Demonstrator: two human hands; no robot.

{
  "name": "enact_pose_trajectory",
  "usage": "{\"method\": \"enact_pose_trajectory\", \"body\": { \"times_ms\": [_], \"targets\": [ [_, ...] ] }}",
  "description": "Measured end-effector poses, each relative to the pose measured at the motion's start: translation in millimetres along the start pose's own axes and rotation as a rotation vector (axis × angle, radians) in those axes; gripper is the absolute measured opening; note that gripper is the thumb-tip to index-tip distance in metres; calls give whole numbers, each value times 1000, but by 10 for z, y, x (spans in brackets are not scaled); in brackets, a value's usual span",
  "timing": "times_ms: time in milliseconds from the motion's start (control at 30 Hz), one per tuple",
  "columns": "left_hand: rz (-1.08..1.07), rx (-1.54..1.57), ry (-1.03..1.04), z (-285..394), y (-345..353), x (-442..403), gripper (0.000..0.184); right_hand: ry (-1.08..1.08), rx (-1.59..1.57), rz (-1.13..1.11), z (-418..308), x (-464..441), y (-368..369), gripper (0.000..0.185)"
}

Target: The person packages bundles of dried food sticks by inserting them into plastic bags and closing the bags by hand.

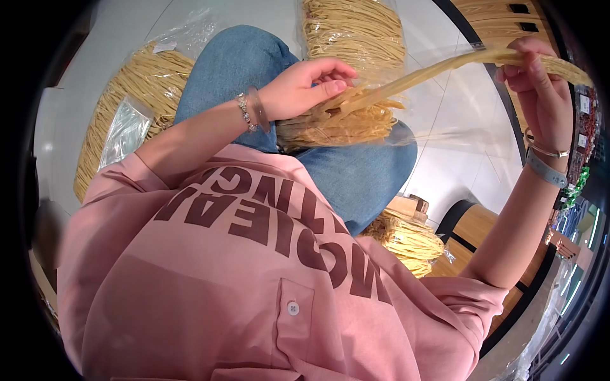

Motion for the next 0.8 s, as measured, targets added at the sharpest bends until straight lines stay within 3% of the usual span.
{"method": "enact_pose_trajectory", "body": {
  "times_ms": [200,333,467,800],
  "targets": [
    [15,-12,-37,-11,-22,-16,26,-154,419,-83,-483,-8,197,21],
    [27,33,-19,-19,7,-21,24,-294,245,-227,-552,-402,473,21],
    [10,43,-28,-30,38,-18,25,30,456,-106,-363,-192,373,25],
    [11,30,-42,-59,12,17,23,7,358,26,-45,-168,782,18]
  ]
}}
Point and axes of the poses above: each hand's wrist, its own x-axis away from the middle knuckle, its own y-axis out of the palm, z = x × y, the point moved 6 cm from there along -x, towards the middle knuckle, and after that the axes turned 2 degrees about -z, right-handed, at the moved point
